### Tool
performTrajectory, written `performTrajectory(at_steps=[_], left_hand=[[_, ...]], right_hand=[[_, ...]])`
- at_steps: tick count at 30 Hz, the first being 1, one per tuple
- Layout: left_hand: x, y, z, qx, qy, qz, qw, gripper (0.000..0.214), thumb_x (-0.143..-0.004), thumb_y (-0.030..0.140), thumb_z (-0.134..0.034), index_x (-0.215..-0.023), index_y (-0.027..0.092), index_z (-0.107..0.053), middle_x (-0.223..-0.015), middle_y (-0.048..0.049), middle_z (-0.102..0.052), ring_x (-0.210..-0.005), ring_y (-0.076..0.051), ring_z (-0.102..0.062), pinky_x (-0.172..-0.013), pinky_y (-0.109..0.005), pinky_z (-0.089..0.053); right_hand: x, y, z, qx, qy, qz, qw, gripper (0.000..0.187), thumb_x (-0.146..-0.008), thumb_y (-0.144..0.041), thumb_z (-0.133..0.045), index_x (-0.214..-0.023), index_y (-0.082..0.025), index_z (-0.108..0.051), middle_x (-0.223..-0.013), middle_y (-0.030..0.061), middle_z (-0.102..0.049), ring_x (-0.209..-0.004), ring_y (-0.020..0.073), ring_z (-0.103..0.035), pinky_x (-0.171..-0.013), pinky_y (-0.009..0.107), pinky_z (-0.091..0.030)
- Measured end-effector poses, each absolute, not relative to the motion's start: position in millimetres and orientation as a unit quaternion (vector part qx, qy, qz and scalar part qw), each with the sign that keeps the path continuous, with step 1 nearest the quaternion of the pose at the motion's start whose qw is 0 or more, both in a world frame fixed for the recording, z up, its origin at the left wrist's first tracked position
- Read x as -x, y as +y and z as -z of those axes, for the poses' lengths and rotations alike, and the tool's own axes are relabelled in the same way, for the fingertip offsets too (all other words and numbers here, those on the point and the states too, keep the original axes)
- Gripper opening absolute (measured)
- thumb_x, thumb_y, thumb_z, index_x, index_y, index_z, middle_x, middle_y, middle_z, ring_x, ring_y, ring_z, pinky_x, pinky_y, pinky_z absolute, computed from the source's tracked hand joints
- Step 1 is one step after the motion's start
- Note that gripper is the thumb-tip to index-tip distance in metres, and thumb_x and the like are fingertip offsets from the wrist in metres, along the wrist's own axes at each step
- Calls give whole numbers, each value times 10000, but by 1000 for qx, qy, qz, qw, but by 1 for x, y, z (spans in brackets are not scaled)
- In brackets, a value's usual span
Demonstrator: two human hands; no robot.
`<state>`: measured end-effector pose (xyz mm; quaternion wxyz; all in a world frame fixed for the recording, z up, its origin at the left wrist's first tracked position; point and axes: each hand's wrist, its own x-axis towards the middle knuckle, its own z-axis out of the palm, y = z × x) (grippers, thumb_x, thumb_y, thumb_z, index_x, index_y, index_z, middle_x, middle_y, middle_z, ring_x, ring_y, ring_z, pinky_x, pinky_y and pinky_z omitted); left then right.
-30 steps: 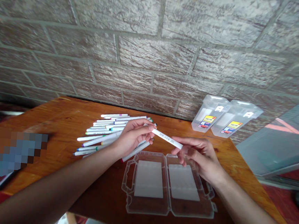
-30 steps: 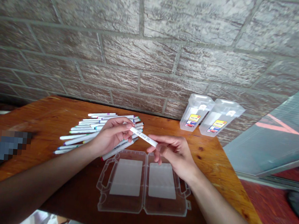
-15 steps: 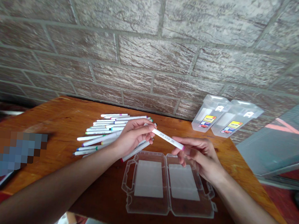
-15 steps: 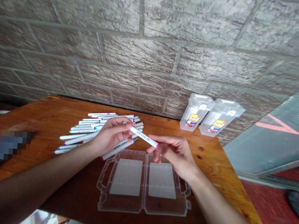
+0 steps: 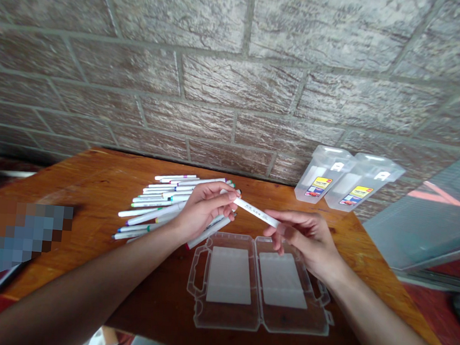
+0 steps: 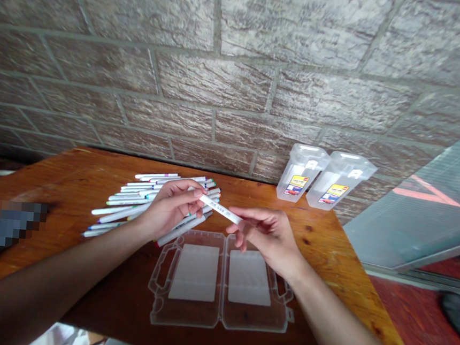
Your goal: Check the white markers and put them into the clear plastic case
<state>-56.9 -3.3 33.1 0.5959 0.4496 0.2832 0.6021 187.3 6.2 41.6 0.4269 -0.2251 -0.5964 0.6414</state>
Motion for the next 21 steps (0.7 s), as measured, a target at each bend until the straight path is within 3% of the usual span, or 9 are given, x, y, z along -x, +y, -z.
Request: performTrajectory(at_steps=[11,21], left_hand=[[56,-4,-34,-450,289,-602,594,145,-795,259,-846,-847,141,-780,-714,-26,-680,-636,-109,-611,-577,-230,-557],[56,-4,-33,-448,288,-602,595,144,-801,254,-844,-859,139,-781,-731,-34,-691,-654,-114,-624,-587,-231,-565]], right_hand=[[-187,6,-40,227,-579,-651,434,239,-870,-325,-819,-1089,-230,-836,-828,89,-823,-553,125,-700,-508,224,-591],[-189,5,-41,220,-586,-656,421,331,-826,-346,-857,-1132,-226,-824,-868,110,-828,-579,145,-703,-518,258,-591]])
